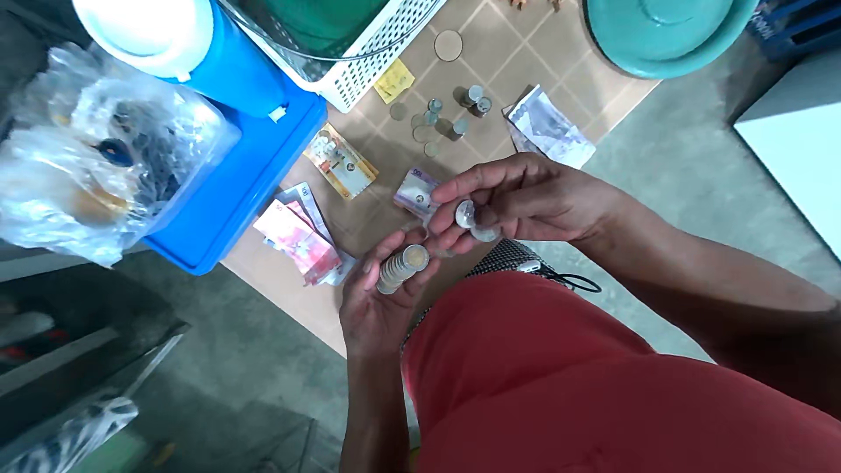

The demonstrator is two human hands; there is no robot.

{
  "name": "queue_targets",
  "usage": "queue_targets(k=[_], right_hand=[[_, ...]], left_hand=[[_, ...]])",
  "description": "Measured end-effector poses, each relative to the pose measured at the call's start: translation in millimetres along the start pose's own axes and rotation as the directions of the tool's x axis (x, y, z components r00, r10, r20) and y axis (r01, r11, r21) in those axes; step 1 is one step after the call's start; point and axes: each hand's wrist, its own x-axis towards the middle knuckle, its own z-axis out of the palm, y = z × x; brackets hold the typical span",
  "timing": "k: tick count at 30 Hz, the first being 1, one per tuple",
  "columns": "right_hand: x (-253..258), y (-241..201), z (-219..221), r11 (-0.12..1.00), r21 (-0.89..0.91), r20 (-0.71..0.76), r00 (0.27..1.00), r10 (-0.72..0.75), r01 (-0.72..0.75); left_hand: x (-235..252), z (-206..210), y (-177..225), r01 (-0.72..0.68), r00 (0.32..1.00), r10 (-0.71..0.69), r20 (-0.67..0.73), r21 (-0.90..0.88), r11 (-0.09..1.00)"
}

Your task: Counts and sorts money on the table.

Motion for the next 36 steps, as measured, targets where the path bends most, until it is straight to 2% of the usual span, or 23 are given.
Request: queue_targets(k=[4, 7, 10, 13, 17, 19, 22, 23, 24, 25, 26, 27, 29, 31, 32, 34, 36], right_hand=[[-1, 0, -1, 0.99, -0.127, -0.24, 0.97, 0.034, -0.066], [-4, -1, -5, 0.965, -0.239, -0.354, 0.935, 0.014, -0.105], [-8, -2, -5, 0.91, -0.39, -0.419, 0.907, -0.04, -0.14], [-9, -1, -4, 0.81, -0.566, -0.415, 0.902, -0.117, -0.155], [-7, 1, 21, 0.581, -0.803, -0.287, 0.939, -0.188, -0.129], [-3, 13, 43, 0.387, -0.922, -0.123, 0.959, -0.255, -0.015], [6, 41, 65, 0.01, -0.981, 0.183, 0.943, -0.277, 0.193], [7, 49, 69, -0.074, -0.974, 0.224, 0.936, -0.27, 0.212], [8, 54, 74, -0.113, -0.971, 0.232, 0.934, -0.272, 0.209], [9, 51, 78, -0.09, -0.976, 0.214, 0.948, -0.235, 0.198], [9, 47, 79, -0.017, -0.98, 0.198, 0.954, -0.227, 0.2], [9, 43, 76, 0.115, -0.972, 0.173, 0.953, -0.248, 0.206], [5, 30, 65, 0.446, -0.884, 0.017, 0.962, -0.274, 0.143], [3, 12, 45, 0.783, -0.621, -0.177, 0.968, -0.176, 0.03], [2, 5, 34, 0.895, -0.445, -0.208, 0.973, -0.099, -0.004], [-1, -4, 19, 0.985, -0.169, -0.185, 0.983, -0.01, -0.022], [-4, -6, 14, 0.998, -0.065, -0.14, 0.99, -0.003, -0.007]], left_hand=[[1, 3, -2, -0.001, 1.0, 0.001, -0.006, 0.018, 1.0], [2, 5, -3, 0.002, 1.0, -0.001, -0.025, 0.06, 0.998], [2, 6, -3, 0.012, 0.999, -0.01, -0.054, 0.051, 0.999], [3, 6, -6, 0.017, 0.998, -0.013, -0.065, 0.055, 0.998], [9, 8, -13, 0.006, 0.991, -0.001, -0.132, 0.036, 0.999], [14, 9, -19, -0.011, 0.987, 0.011, -0.161, 0.004, 1.0], [16, -1, -27, 0.025, 0.999, -0.028, -0.024, -0.123, 0.992], [14, 3, -28, 0.034, 0.999, -0.038, -0.027, -0.149, 0.988], [12, 15, -27, 0.016, 0.993, -0.033, -0.11, -0.146, 0.989], [12, 20, -25, 0.019, 0.992, -0.038, -0.123, -0.151, 0.988], [14, 16, -25, 0.035, 0.997, -0.047, -0.066, -0.178, 0.983], [16, 6, -25, 0.049, 0.999, -0.043, 0.034, -0.213, 0.976], [18, 6, -22, 0.021, 1.0, -0.016, 0.021, -0.215, 0.976], [14, 5, -17, -0.018, 1.0, 0.014, -0.028, -0.148, 0.989], [13, 3, -16, -0.021, 1.0, 0.018, -0.026, -0.135, 0.991], [10, 1, -13, -0.007, 1.0, 0.004, -0.025, -0.13, 0.991], [8, 0, -11, 0.004, 0.999, -0.009, -0.041, -0.122, 0.993]])
